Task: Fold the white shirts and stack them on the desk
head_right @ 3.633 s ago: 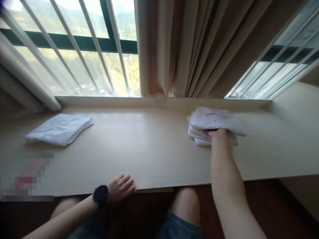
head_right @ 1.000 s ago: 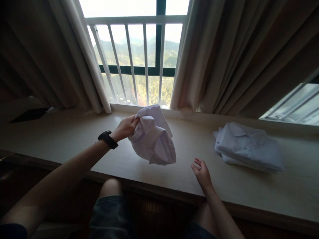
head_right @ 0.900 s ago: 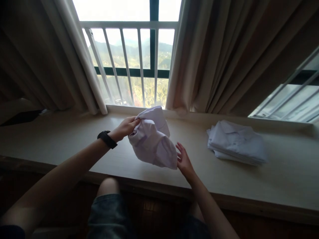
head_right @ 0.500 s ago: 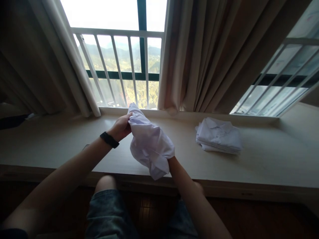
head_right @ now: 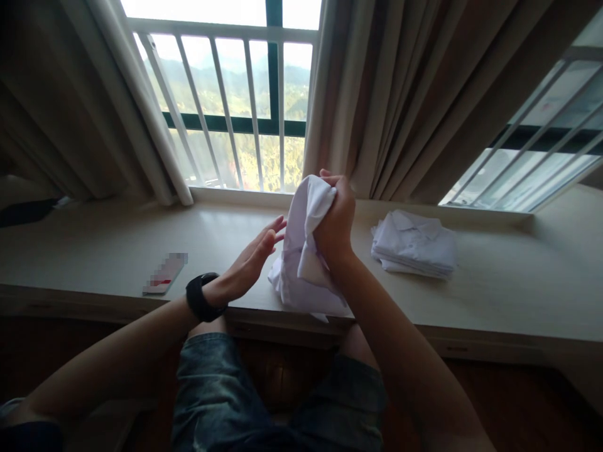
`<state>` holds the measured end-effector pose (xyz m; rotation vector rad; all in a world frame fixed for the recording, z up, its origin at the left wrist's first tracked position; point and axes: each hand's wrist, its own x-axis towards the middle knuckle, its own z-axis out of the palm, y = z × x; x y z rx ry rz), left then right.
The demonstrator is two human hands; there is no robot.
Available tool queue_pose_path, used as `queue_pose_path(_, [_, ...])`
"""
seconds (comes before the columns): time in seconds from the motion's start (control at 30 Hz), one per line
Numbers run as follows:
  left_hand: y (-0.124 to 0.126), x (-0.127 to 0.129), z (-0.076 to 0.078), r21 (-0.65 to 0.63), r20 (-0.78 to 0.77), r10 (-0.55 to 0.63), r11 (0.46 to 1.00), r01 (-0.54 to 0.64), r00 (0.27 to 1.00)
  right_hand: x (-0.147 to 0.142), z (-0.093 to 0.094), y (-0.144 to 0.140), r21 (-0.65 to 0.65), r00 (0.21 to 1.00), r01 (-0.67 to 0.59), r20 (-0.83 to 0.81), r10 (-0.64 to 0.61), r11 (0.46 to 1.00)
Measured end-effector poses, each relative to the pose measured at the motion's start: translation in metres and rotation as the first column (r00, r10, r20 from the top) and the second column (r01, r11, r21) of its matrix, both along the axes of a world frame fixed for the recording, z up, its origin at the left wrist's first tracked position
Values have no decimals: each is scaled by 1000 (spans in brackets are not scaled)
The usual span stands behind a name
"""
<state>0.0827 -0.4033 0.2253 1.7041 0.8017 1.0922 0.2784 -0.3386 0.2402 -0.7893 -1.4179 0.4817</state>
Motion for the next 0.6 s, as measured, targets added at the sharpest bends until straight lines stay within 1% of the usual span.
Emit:
queue_pose_path(0.03, [-14,3,8,20,31,-10,1000,10,999,-7,8,-1,93,997,78,21,-80,993])
queue_pose_path(0.1, [-34,9,21,46,80,-13,999,9,997,-19,25,-3,203,982,173,45,-185,964])
queue_pose_path(0.13, [-38,13,26,52,100,-7,999,2,995,-25,33,-4,231,976,182,77,-204,956])
queue_pose_path(0.2, [-36,20,33,39,138,-5,999,0,990,-33,50,-5,275,963,172,157,-221,946])
queue_pose_path(0.27, [-25,28,35,-4,167,-43,999,45,985,-36,68,-4,315,937,122,277,-214,941])
queue_pose_path(0.3, [-18,31,35,-33,168,-72,996,79,983,-36,77,-4,328,909,110,349,-229,938])
queue_pose_path(0.33, [-11,33,34,-68,156,-98,992,109,983,-35,85,-3,337,864,127,424,-271,933])
queue_pose_path(0.4, [2,32,32,-174,109,-116,975,134,987,-27,103,-3,355,730,227,555,-400,907])
queue_pose_path(0.43, [8,28,31,-235,89,-106,964,124,990,-21,112,-4,365,671,279,587,-452,888])
queue_pose_path(0.47, [15,23,31,-287,83,-79,953,100,993,-13,120,-6,373,638,316,597,-486,872])
queue_pose_path(0.5, [21,17,32,-322,91,-42,944,69,995,-3,129,-8,372,624,338,598,-502,864])
queue_pose_path(0.53, [28,9,33,-332,110,2,943,35,994,7,137,-11,363,612,354,607,-507,862])
queue_pose_path(0.57, [36,1,37,-319,134,48,948,-3,990,19,144,-14,347,582,376,634,-510,859])
queue_pose_path(0.6, [44,-7,41,-290,153,96,956,-49,984,30,151,-18,332,521,408,680,-516,850])
